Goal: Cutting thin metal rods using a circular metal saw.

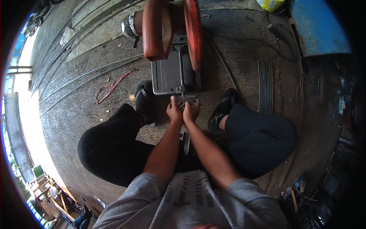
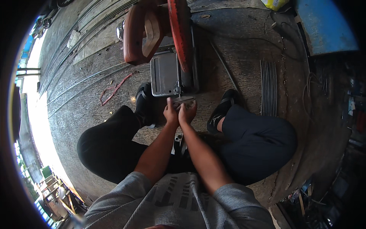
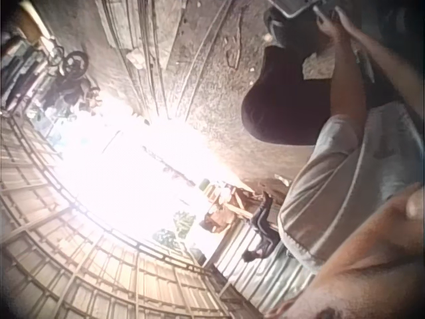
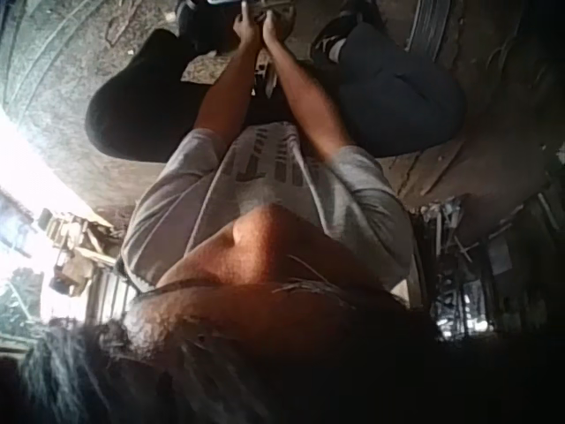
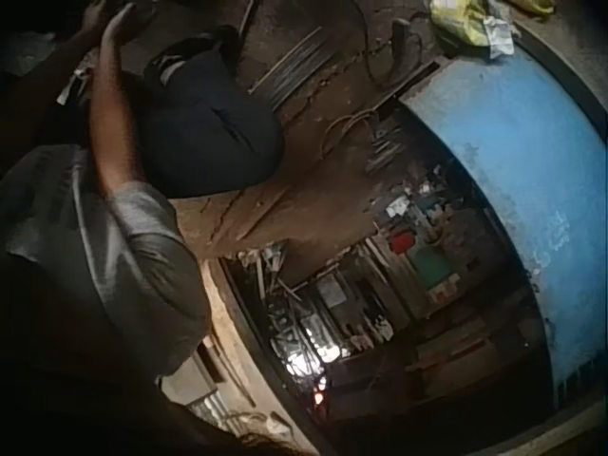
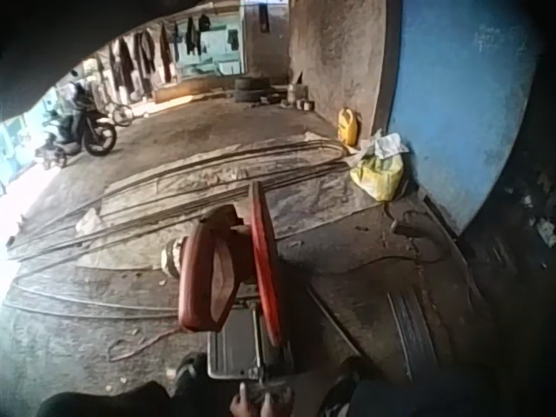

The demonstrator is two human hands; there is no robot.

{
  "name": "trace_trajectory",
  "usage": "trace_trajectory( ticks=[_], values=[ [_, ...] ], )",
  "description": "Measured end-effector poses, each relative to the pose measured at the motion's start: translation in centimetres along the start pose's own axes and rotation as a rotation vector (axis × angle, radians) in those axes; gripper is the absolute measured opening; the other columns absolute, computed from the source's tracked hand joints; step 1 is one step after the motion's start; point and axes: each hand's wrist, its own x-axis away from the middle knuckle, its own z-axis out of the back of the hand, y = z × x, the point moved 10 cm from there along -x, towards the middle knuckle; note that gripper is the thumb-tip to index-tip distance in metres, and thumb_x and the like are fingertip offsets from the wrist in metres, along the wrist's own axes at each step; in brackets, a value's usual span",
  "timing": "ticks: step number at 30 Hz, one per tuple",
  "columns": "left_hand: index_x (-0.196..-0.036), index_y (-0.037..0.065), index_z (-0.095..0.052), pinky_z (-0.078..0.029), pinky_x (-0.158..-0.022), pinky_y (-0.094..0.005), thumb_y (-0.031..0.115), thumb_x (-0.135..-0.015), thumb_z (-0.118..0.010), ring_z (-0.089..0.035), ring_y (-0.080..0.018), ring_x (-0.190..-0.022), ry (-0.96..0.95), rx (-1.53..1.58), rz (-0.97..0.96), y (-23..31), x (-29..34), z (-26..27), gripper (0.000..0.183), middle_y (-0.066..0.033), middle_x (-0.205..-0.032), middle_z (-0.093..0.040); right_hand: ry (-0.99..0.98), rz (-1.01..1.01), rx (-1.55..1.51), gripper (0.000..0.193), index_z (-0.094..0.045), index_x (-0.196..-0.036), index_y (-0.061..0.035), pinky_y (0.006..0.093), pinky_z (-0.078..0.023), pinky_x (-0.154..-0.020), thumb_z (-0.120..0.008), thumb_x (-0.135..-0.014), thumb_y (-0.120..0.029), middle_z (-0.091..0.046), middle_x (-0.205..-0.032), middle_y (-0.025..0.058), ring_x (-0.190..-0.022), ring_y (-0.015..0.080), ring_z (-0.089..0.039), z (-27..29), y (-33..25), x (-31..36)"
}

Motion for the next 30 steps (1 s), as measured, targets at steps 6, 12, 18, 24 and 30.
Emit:
trace_trajectory(
  ticks=[6, 12, 18, 24, 30],
  values=[
    [-0.097, -0.003, -0.061, -0.049, -0.061, -0.0292, 0.033, -0.085, -0.068, -0.061, -0.0162, -0.07, 0.119, -0.166, 0.239, -3.0, -1.6, 2.0, 0.038, -0.0097, -0.086, -0.063, -0.113, -0.292, -0.027, 0.037, -0.065, -0.099, 0.0041, 0.0375, -0.049, -0.065, -0.056, -0.084, -0.028, -0.067, -0.086, 0.0216, -0.061, 0.0257, -0.062, 1.4, 0.0, -1.4],
    [-0.099, -0.009, -0.059, -0.049, -0.071, -0.0342, 0.044, -0.084, -0.066, -0.062, -0.0216, -0.076, 0.135, -0.347, -0.231, 1.1, 1.4, -1.4, 0.056, -0.0117, -0.083, -0.063, -0.004, -0.041, -0.161, 0.024, -0.066, -0.087, 0.0017, 0.0328, -0.051, -0.058, -0.055, -0.086, -0.019, -0.067, -0.076, 0.0158, -0.066, 0.0207, -0.064, 1.6, -0.3, -4.3],
    [-0.115, -0.004, -0.051, -0.05, -0.07, -0.0371, 0.036, -0.088, -0.061, -0.064, -0.0262, -0.082, 0.298, 0.052, 0.255, -5.5, -0.8, 2.6, 0.05, -0.0123, -0.094, -0.063, -0.019, -0.497, -0.273, 0.031, -0.061, -0.109, 0.0029, 0.0335, -0.048, -0.083, -0.057, -0.083, -0.014, -0.068, -0.089, 0.018, -0.089, 0.0284, -0.065, 1.6, 1.8, -1.7],
    [-0.121, 0.001, -0.049, -0.051, -0.073, -0.0391, 0.04, -0.087, -0.061, -0.064, -0.0285, -0.088, -0.226, -0.813, -0.042, -7.4, -3.0, 1.1, 0.053, -0.0137, -0.102, -0.062, -0.184, -0.026, 0.028, 0.022, -0.066, -0.098, 0.0002, 0.0303, -0.049, -0.078, -0.062, -0.081, -0.014, -0.067, -0.096, 0.0154, -0.09, 0.0208, -0.064, 0.1, -0.6, -2.9],
    [-0.12, 0.002, -0.048, -0.05, -0.081, -0.0385, 0.039, -0.085, -0.064, -0.063, -0.0291, -0.095, -0.875, -1.411, 0.059, -15.0, 8.3, -8.3, 0.053, -0.0171, -0.106, -0.062, 0.126, 0.144, -0.172, 0.011, -0.064, -0.089, -0.0006, 0.0315, -0.051, -0.069, -0.062, -0.082, -0.008, -0.066, -0.078, 0.0106, -0.073, 0.0208, -0.065, 2.6, -3.3, -3.8]
  ],
)
